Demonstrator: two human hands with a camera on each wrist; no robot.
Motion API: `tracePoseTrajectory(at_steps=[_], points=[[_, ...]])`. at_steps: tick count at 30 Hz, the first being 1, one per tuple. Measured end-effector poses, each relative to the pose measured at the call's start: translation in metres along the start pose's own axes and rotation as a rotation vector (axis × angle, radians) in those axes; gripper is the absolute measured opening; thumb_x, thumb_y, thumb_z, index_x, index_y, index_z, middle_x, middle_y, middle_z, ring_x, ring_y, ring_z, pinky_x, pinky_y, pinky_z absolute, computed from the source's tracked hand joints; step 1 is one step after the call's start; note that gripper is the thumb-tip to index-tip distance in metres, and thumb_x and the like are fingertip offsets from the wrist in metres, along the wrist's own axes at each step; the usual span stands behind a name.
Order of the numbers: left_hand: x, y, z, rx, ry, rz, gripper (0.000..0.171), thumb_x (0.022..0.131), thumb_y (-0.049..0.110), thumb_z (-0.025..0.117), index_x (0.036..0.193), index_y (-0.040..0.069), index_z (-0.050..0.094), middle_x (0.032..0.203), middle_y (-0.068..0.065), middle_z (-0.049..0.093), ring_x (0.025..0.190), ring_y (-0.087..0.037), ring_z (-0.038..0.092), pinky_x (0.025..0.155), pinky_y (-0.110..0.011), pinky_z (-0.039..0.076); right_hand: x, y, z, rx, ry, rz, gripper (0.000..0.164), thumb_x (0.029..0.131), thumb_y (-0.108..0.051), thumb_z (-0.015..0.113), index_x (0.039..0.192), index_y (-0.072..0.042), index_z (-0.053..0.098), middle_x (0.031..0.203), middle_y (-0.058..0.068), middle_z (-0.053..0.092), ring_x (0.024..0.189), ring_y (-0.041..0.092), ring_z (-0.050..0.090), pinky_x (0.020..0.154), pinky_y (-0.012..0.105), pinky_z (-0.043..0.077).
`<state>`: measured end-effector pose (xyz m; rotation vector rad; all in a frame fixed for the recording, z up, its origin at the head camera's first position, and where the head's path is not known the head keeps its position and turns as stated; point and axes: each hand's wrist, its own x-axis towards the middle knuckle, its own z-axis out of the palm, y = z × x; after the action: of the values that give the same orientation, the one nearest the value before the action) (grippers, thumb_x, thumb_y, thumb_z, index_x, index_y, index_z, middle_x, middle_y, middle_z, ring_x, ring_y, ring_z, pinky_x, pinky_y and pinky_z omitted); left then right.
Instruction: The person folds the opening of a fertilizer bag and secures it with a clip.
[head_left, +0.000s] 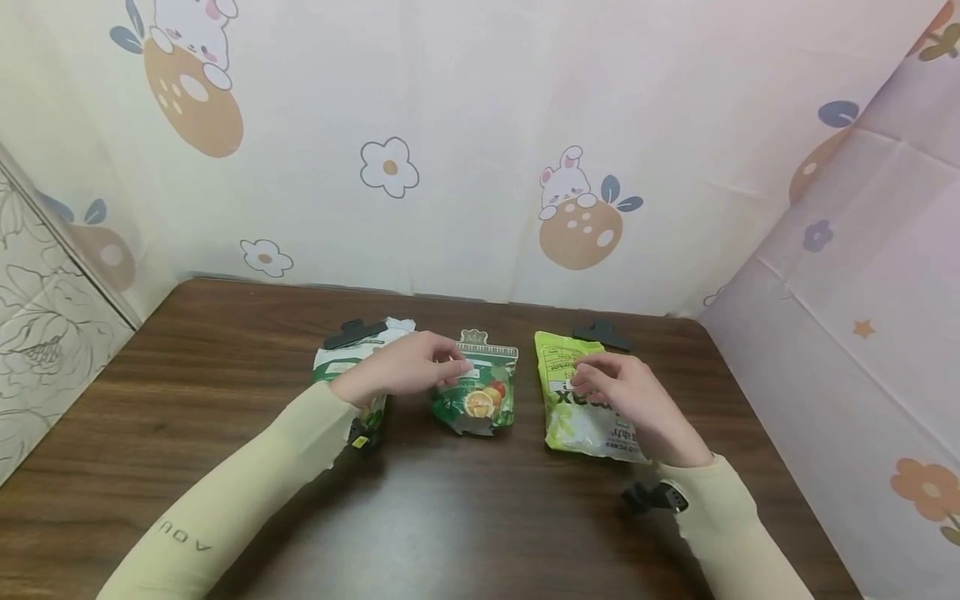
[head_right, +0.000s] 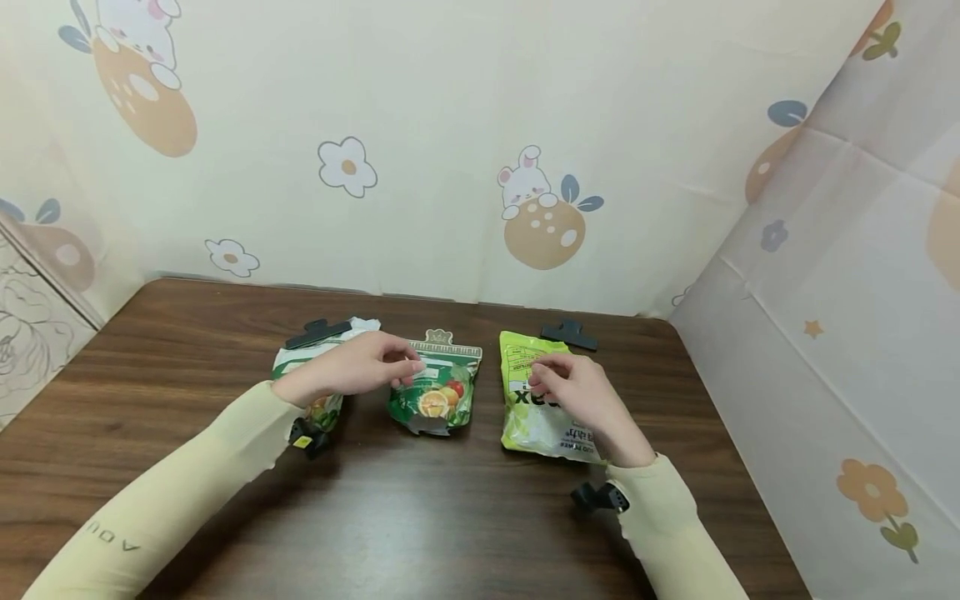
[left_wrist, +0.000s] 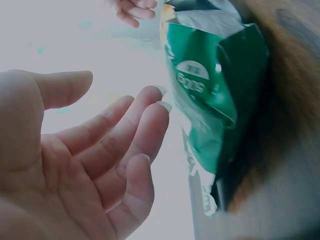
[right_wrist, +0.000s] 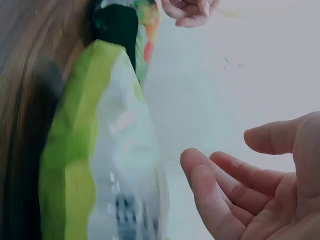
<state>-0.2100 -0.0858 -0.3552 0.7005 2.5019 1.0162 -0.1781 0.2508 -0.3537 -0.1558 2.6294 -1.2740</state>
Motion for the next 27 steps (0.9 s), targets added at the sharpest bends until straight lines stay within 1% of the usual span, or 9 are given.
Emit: tracePoseTrajectory(at_steps=[3,7,10,13,15,18,22,25,27], points=[[0.008,0.007,-0.001,0.018,-0.029,0.019,0.03,0.1,0.04,0.059,0.109,0.015,0.071,0.084,0.001,0.071,0.083,-0.022,0.067,0.073,-0.036,0.05,-0.002,0.005,-0.009,0.012,0.023,0.016,0.043,0.103,-0.032,0.056,0.13,0.002,0.058,0.107,0.015,0.071,0.097,0.026,0.069,0.087,0.042,0.054],[0.022,0.018,0.001,0.051,-0.056,0.067,0.031,0.1,0.04,0.059,0.111,0.014,0.071,0.085,0.002,0.072,0.08,-0.016,0.067,0.074,-0.034,0.05,-0.003,0.018,-0.022,-0.029,0.068,0.005,0.049,0.104,-0.038,0.053,0.131,0.003,0.057,0.107,0.016,0.071,0.097,0.027,0.069,0.085,0.043,0.056],[0.036,0.028,0.004,0.079,-0.082,0.099,0.032,0.101,0.041,0.058,0.113,0.014,0.071,0.086,0.003,0.072,0.079,-0.013,0.067,0.073,-0.032,0.051,-0.005,0.031,-0.033,-0.076,0.116,0.012,0.05,0.104,-0.038,0.051,0.13,0.005,0.058,0.107,0.018,0.07,0.096,0.029,0.07,0.083,0.045,0.056],[0.048,0.036,0.007,0.1,-0.104,0.118,0.034,0.101,0.041,0.056,0.114,0.013,0.07,0.088,0.001,0.073,0.08,-0.015,0.068,0.072,-0.032,0.052,-0.006,0.044,-0.043,-0.116,0.163,0.028,0.049,0.105,-0.036,0.05,0.128,0.006,0.058,0.107,0.02,0.07,0.097,0.032,0.07,0.081,0.045,0.056],[0.056,0.038,0.008,0.112,-0.107,0.125,0.035,0.102,0.041,0.055,0.113,0.012,0.07,0.09,-0.001,0.073,0.081,-0.016,0.068,0.072,-0.033,0.052,-0.004,0.05,-0.046,-0.134,0.185,0.038,0.049,0.105,-0.036,0.05,0.128,0.006,0.058,0.107,0.02,0.07,0.096,0.033,0.07,0.08,0.044,0.057],[0.07,0.038,0.01,0.129,-0.097,0.128,0.037,0.102,0.042,0.054,0.112,0.01,0.071,0.091,-0.003,0.072,0.081,-0.016,0.067,0.073,-0.034,0.052,0.001,0.056,-0.048,-0.148,0.178,0.059,0.048,0.104,-0.035,0.051,0.128,0.005,0.059,0.109,0.021,0.07,0.096,0.032,0.069,0.079,0.042,0.057],[0.091,0.037,0.015,0.164,-0.07,0.118,0.036,0.102,0.042,0.054,0.112,0.012,0.072,0.097,-0.001,0.071,0.083,-0.012,0.064,0.076,-0.032,0.05,0.008,0.064,-0.046,-0.198,0.138,0.115,0.045,0.103,-0.036,0.054,0.128,0.001,0.06,0.114,0.021,0.068,0.092,0.028,0.069,0.078,0.045,0.055],[0.105,0.039,0.018,0.177,-0.053,0.09,0.033,0.102,0.039,0.055,0.113,0.013,0.072,0.103,-0.001,0.07,0.085,-0.012,0.063,0.076,-0.032,0.05,0.011,0.07,-0.045,-0.234,0.127,0.144,0.046,0.102,-0.037,0.056,0.128,0.0,0.06,0.115,0.022,0.067,0.09,0.027,0.069,0.077,0.047,0.054],[0.112,0.04,0.019,0.184,-0.04,0.066,0.032,0.102,0.039,0.055,0.114,0.014,0.071,0.104,0.0,0.07,0.086,-0.012,0.062,0.076,-0.033,0.05,0.013,0.074,-0.045,-0.236,0.128,0.153,0.046,0.102,-0.037,0.056,0.128,0.0,0.059,0.115,0.023,0.066,0.09,0.028,0.069,0.078,0.048,0.054]])
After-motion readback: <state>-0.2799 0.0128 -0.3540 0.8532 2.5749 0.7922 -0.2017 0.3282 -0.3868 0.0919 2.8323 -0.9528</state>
